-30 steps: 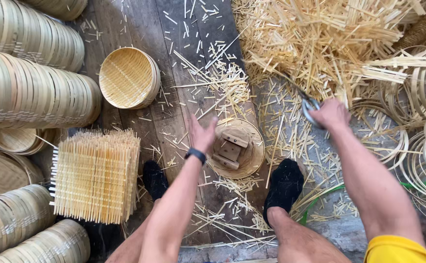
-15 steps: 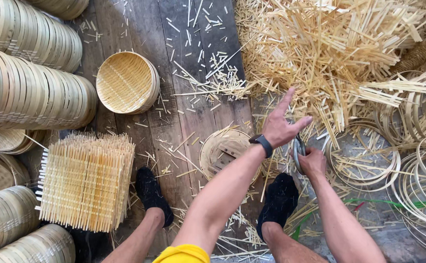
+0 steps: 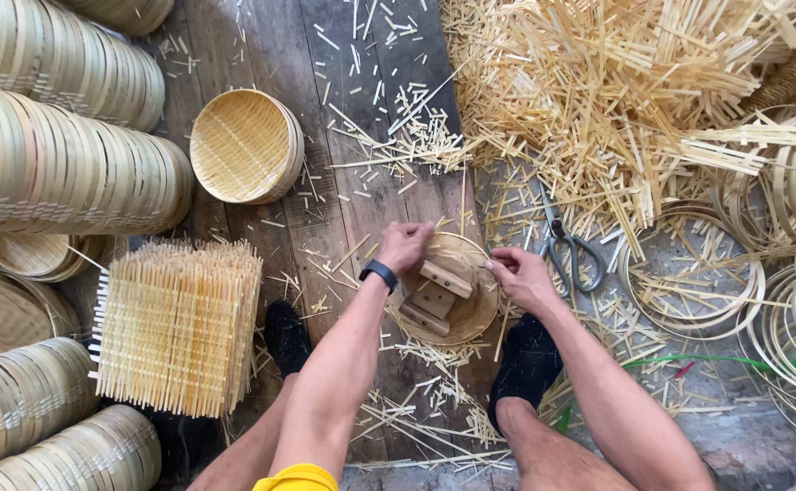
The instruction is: The person constructs a small bamboo basket. They use shears to trim bamboo strips, assemble a wooden mold, weave bamboo strips into a circular frame, and then check the fit of the woven base within the frame.
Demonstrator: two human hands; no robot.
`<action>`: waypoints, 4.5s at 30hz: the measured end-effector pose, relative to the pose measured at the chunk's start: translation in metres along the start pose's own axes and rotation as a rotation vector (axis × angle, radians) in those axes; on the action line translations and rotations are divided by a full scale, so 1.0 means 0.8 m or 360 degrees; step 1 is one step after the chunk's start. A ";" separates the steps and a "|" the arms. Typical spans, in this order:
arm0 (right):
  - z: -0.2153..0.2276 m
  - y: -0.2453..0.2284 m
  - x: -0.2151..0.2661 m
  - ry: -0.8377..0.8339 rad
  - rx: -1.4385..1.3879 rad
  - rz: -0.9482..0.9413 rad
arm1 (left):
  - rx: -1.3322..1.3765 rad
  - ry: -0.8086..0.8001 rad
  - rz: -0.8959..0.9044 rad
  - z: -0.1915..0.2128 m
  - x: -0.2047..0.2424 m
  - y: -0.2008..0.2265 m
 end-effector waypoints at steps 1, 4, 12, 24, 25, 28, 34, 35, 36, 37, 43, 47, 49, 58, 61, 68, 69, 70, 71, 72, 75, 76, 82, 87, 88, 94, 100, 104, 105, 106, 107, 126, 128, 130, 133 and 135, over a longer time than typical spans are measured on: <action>-0.005 0.000 0.001 -0.0044 -0.0025 -0.0029 | 0.0023 0.0010 -0.0071 -0.005 0.007 0.011; 0.000 0.011 -0.010 0.0051 -0.0069 -0.0128 | 0.0035 0.0060 -0.0173 -0.017 0.025 0.042; 0.006 0.020 -0.017 0.0251 0.0158 -0.0155 | 0.0035 0.0258 -0.0192 -0.035 0.021 0.032; 0.008 0.032 0.020 0.0300 -0.0114 -0.0094 | 0.0909 0.0320 -0.0056 0.007 0.033 -0.011; 0.008 0.038 0.023 0.0252 -0.0174 -0.0137 | 0.0758 0.0480 -0.0076 0.020 0.033 -0.017; 0.014 0.047 0.038 0.0139 -0.0067 -0.0167 | 0.0382 0.0705 -0.0030 0.042 0.025 -0.038; 0.003 0.069 0.037 -0.0106 -0.0383 -0.0520 | 0.0283 0.0290 0.0208 0.030 0.045 -0.141; 0.003 0.070 0.036 -0.0076 -0.0380 -0.0506 | 0.0437 0.0277 0.0253 0.026 0.043 -0.152; 0.003 0.071 0.035 -0.0046 -0.0377 -0.0492 | 0.0591 0.0263 0.0296 0.024 0.042 -0.160; 0.004 0.072 0.033 -0.0008 -0.0375 -0.0478 | 0.0534 0.0287 0.0333 0.023 0.040 -0.165; -0.001 0.079 0.028 0.0036 -0.0408 -0.0530 | 0.0416 0.0384 0.0388 0.028 0.044 -0.157; 0.003 0.071 0.034 -0.0007 -0.0423 -0.0437 | 0.0427 0.0505 0.0423 0.036 0.085 -0.149; 0.003 0.070 0.035 -0.0036 -0.0435 -0.0459 | 0.0411 0.0500 0.0685 0.029 0.134 -0.166; 0.000 0.068 0.030 0.0044 -0.0333 -0.0579 | 0.1325 0.0515 0.1229 -0.033 0.204 -0.211; 0.004 0.054 0.037 0.0089 -0.0246 -0.0579 | 0.1280 0.0528 0.1265 -0.022 0.208 -0.200; 0.011 0.038 0.033 0.0006 -0.0684 -0.0541 | 0.1264 0.0455 0.1235 -0.029 0.210 -0.149; 0.005 0.044 0.034 -0.0030 -0.0581 -0.0628 | 0.1375 0.0422 0.1318 -0.038 0.214 -0.148; 0.000 0.051 0.034 -0.0067 -0.0478 -0.0715 | 0.1484 0.0387 0.1401 -0.051 0.224 -0.148; -0.001 0.054 0.033 -0.0029 -0.0518 -0.0706 | 0.1589 0.0348 0.1490 -0.065 0.231 -0.150; -0.003 0.056 0.031 0.0009 -0.0558 -0.0696 | 0.1662 0.0388 0.1495 -0.073 0.228 -0.153; -0.005 0.065 0.034 0.0077 -0.0520 -0.0690 | 0.1779 0.0487 0.1523 -0.094 0.231 -0.168; -0.006 0.064 0.032 0.0093 -0.0487 -0.0680 | 0.1762 0.0504 0.1510 -0.095 0.231 -0.171; -0.001 0.046 0.035 0.0204 -0.0313 -0.0679 | 0.1648 0.0528 0.1531 -0.089 0.234 -0.164; 0.025 -0.004 0.047 0.0201 0.0168 -0.0301 | 0.1787 0.0416 0.1482 -0.082 0.236 -0.151; 0.032 -0.024 0.049 0.0193 0.0362 -0.0132 | 0.1839 0.0336 0.1502 -0.076 0.238 -0.146; 0.020 -0.167 0.068 0.0048 0.0466 0.0734 | 0.0936 0.0387 0.0645 0.024 0.230 -0.081; -0.001 -0.155 0.072 0.0053 -0.0313 0.0102 | 0.0728 0.0780 -0.0609 0.130 0.257 0.053; -0.028 -0.127 0.098 -0.0127 -0.1065 -0.0461 | 0.0823 0.0677 -0.0658 0.127 0.258 0.090; -0.027 -0.126 0.100 -0.0136 -0.1131 -0.0462 | 0.0810 0.0685 -0.0683 0.125 0.255 0.093; -0.025 -0.126 0.102 -0.0144 -0.1198 -0.0462 | 0.0796 0.0693 -0.0708 0.123 0.251 0.095; -0.025 -0.125 0.102 -0.0164 -0.1215 -0.0488 | 0.0785 0.0703 -0.0730 0.120 0.247 0.096; -0.023 -0.109 0.088 -0.0523 -0.1358 -0.0503 | 0.0774 0.0688 -0.0888 0.125 0.205 0.087; -0.006 -0.098 0.086 -0.0621 -0.1466 -0.0434 | 0.1087 0.0638 -0.0442 0.139 0.171 0.053; 0.015 -0.083 0.098 -0.0572 -0.1593 -0.0462 | 0.0703 0.0762 -0.0337 0.156 0.150 0.030; 0.033 -0.082 0.111 -0.0637 -0.1926 -0.0473 | 0.0473 0.0898 -0.0067 0.192 0.128 -0.019; 0.038 -0.081 0.110 -0.0648 -0.2011 -0.0498 | 0.0620 0.0943 0.0038 0.222 0.114 -0.040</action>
Point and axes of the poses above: each hand's wrist, its own x-axis away from the middle knuckle, its own z-axis out of the back of the hand, y = z × x, the point moved 7 cm from there along -x, towards the middle knuckle, and after that the axes turned 15 degrees about y, right-handed, at the moved point
